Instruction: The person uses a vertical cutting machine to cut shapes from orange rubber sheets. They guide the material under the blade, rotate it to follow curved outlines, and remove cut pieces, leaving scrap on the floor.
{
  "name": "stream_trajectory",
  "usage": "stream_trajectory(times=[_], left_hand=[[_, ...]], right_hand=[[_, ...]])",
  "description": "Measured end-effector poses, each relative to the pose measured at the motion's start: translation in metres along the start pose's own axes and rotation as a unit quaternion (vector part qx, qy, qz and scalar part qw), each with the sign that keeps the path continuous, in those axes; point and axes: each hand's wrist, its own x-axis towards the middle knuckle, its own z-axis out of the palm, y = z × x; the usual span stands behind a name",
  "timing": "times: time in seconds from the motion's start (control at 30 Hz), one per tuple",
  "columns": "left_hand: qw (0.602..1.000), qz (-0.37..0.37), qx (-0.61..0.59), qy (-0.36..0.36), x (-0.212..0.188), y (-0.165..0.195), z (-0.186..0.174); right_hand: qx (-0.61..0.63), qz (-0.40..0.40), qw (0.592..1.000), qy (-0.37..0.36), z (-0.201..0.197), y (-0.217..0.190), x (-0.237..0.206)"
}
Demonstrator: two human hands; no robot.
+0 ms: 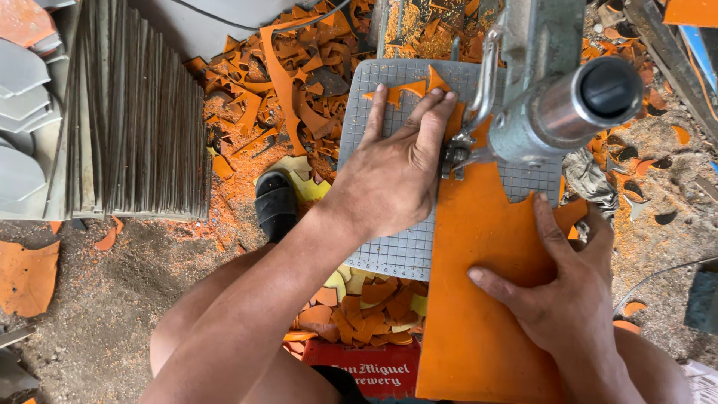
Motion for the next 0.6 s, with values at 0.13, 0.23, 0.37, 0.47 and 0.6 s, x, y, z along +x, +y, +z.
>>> stream_trajectory(times=[0.13, 0.23, 0.37, 0.47, 0.6], left_hand=[[0.994, -0.062, 0.054, 0.070, -0.027, 0.035, -0.014], [0.996, -0.056, 0.021, 0.063, -0.082, 0.093, -0.008], [0.982, 0.062, 0.164, 0.074, -0.129, 0.145, 0.052], [0.988, 0.051, 0.121, 0.077, -0.148, 0.149, 0.081], [0.978, 0.114, 0.167, 0.052, -0.153, 0.128, 0.074]], right_hand=[[-0.002, -0.014, 0.999, 0.049, 0.004, -0.005, -0.002], [0.027, 0.031, 0.998, 0.051, 0.011, -0.010, -0.006], [0.068, 0.063, 0.994, 0.061, 0.021, -0.019, -0.014], [0.083, 0.068, 0.992, 0.062, 0.023, -0.021, -0.017], [0.101, 0.028, 0.989, 0.103, 0.025, -0.024, -0.019]])
